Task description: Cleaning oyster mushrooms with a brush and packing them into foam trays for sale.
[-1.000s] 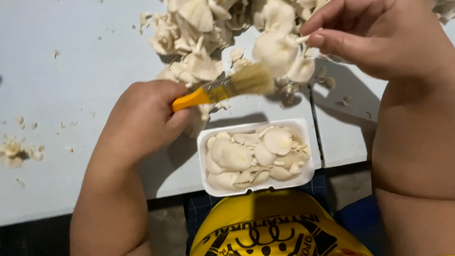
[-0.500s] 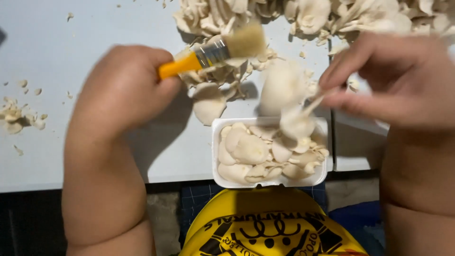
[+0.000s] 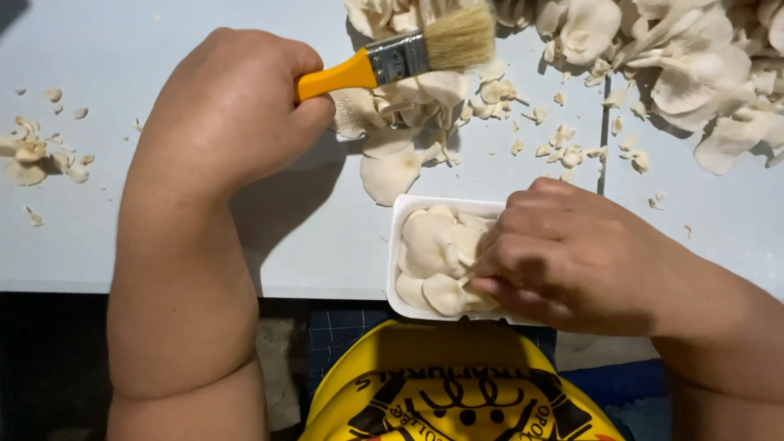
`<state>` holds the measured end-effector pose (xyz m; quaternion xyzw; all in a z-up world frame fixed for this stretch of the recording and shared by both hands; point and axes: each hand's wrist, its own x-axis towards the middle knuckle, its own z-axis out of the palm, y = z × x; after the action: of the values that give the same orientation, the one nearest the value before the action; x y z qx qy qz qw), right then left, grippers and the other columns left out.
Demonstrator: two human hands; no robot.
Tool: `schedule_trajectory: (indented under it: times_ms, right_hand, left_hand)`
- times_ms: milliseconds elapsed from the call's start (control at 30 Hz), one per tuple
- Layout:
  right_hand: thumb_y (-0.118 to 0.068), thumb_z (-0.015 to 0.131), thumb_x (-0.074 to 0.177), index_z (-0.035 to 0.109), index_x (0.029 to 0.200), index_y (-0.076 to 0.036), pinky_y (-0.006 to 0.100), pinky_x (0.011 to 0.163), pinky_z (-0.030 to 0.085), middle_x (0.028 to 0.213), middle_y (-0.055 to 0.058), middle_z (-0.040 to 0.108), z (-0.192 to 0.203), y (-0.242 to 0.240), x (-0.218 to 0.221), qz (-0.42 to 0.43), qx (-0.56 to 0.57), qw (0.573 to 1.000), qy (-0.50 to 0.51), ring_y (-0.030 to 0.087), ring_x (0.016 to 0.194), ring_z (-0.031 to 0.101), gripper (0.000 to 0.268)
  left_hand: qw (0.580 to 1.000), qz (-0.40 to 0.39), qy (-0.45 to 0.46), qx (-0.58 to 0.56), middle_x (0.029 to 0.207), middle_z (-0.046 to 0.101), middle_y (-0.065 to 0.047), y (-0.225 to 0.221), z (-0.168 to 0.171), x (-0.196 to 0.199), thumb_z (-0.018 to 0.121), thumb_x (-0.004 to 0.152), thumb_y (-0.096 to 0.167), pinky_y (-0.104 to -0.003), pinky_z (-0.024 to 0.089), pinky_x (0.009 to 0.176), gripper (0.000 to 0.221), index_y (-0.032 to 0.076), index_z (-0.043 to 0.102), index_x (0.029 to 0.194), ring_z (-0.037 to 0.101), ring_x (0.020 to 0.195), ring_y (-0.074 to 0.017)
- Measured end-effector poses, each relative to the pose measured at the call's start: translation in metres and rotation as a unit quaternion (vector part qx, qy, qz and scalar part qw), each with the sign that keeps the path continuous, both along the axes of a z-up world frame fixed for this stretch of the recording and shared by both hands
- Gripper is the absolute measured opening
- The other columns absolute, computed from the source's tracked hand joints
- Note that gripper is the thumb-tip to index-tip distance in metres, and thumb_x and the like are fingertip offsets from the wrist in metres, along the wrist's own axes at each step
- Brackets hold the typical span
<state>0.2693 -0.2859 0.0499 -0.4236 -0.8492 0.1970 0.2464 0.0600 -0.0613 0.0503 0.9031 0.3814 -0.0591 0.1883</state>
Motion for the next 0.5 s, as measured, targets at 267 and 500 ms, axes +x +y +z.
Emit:
schedule_trajectory:
  times_ms: [267,500]
  right_hand:
    - [-0.026,0.074,0.096,0.05,0.092,-0.016,0.024,0.061,0.045,0.081,-0.002,0.067,0.004,-0.001,0.002,0.002,0.033,0.999,-0.027,0.013,0.07,0.06,0.026]
    - [-0.006,0.068,0.102,0.067,0.095,-0.004,0.018,0.053,0.055,0.075,0.003,0.069,0.016,0.012,0.066,-0.158,0.003,0.986,-0.051,0.01,0.065,0.067,0.007]
  left_hand:
    - [0.998,-0.011,-0.044,0.031,0.062,0.049,-0.014,0.014,-0.008,-0.015,0.058,0.093,0.019,-0.049,0.031,0.055,0.027,0.006,0.053,0.07,0.048,0.062,-0.0328]
    - [0.991,0.04,-0.06,0.116,0.064,0.052,-0.017,0.041,-0.018,-0.042,0.06,0.095,0.019,-0.05,0.035,0.059,0.02,0.005,0.061,0.08,0.052,0.064,-0.0356]
